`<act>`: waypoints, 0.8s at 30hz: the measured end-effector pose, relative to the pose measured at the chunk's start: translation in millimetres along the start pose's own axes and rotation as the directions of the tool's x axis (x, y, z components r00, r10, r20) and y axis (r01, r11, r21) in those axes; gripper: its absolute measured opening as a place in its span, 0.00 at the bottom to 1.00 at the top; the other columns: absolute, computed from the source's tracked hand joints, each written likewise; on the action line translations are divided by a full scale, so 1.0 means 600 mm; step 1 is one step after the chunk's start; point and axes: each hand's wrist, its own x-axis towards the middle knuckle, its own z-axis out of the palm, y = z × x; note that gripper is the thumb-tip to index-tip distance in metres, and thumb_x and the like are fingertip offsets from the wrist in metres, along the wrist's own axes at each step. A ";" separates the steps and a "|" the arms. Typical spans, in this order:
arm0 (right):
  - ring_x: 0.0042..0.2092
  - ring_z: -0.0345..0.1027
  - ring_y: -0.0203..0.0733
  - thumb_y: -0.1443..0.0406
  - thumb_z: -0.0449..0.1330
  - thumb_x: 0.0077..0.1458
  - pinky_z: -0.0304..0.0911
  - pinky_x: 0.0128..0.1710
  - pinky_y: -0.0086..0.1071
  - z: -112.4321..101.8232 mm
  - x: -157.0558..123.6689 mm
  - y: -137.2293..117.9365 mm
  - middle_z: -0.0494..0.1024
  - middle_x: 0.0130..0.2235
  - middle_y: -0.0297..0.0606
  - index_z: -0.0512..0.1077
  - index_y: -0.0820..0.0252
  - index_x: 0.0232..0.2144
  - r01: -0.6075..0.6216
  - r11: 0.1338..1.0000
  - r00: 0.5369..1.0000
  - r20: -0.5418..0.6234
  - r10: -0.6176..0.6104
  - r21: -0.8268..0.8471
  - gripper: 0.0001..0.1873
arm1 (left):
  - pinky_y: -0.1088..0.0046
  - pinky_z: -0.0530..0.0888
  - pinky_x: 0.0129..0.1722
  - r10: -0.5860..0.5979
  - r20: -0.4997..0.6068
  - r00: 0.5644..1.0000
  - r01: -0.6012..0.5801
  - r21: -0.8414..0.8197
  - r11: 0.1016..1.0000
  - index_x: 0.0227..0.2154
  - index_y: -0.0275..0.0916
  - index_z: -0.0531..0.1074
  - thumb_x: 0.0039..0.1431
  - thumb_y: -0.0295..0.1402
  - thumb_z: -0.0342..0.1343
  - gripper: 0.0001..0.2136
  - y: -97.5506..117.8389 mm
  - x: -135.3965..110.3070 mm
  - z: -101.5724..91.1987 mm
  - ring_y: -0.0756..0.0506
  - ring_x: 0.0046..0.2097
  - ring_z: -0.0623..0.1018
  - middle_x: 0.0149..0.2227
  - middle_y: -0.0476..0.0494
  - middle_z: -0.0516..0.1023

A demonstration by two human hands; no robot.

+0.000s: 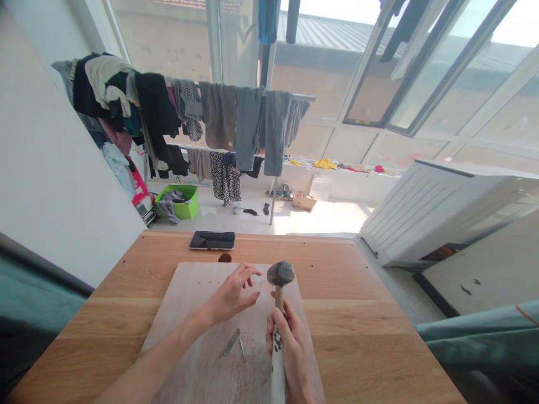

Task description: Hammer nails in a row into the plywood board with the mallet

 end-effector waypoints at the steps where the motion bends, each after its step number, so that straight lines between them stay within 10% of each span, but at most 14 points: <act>1: 0.17 0.55 0.29 0.48 0.67 0.54 0.52 0.14 0.23 -0.003 0.001 0.002 0.67 0.23 0.24 0.70 0.58 0.46 -0.004 1.000 1.000 -0.011 0.004 0.025 0.25 | 0.71 0.74 0.43 0.020 0.064 0.998 -0.023 0.048 0.999 0.49 0.38 0.70 0.57 0.26 0.58 0.16 0.014 -0.015 -0.011 0.48 0.40 0.76 0.46 0.43 0.74; 6: 0.18 0.55 0.28 0.50 0.67 0.55 0.50 0.14 0.21 -0.007 0.008 0.004 0.67 0.24 0.24 0.71 0.58 0.49 0.038 0.997 0.998 -0.059 -0.034 0.065 0.26 | 0.69 0.73 0.45 0.222 0.435 0.873 -0.398 0.369 0.840 0.42 0.37 0.72 0.60 0.25 0.59 0.08 0.071 -0.094 -0.027 0.44 0.44 0.78 0.40 0.45 0.79; 10: 0.17 0.55 0.28 0.48 0.69 0.51 0.53 0.15 0.22 -0.006 0.009 -0.009 0.68 0.22 0.24 0.72 0.59 0.47 0.056 0.998 0.993 -0.107 -0.051 0.038 0.28 | 0.67 0.72 0.40 0.381 0.490 0.784 -0.616 0.536 0.577 0.37 0.33 0.72 0.63 0.24 0.57 0.02 0.081 -0.133 -0.001 0.44 0.38 0.77 0.35 0.42 0.79; 18: 0.14 0.60 0.33 0.41 0.71 0.40 0.55 0.11 0.26 -0.074 -0.028 -0.011 0.71 0.20 0.28 0.74 0.61 0.50 -0.153 0.982 0.988 -0.027 0.151 -0.112 0.41 | 0.67 0.66 0.31 0.475 0.473 0.742 -0.670 0.550 0.499 0.31 0.36 0.70 0.62 0.24 0.57 0.04 0.063 -0.135 0.014 0.46 0.29 0.72 0.27 0.47 0.74; 24: 0.17 0.65 0.37 0.43 0.65 0.51 0.60 0.16 0.27 -0.114 -0.054 0.017 0.76 0.23 0.33 0.76 0.60 0.47 -0.167 0.935 0.976 0.078 0.201 -0.313 0.31 | 0.67 0.67 0.31 0.449 0.477 0.756 -0.655 0.555 0.513 0.31 0.36 0.70 0.62 0.25 0.58 0.05 0.078 -0.117 0.009 0.45 0.29 0.73 0.27 0.47 0.74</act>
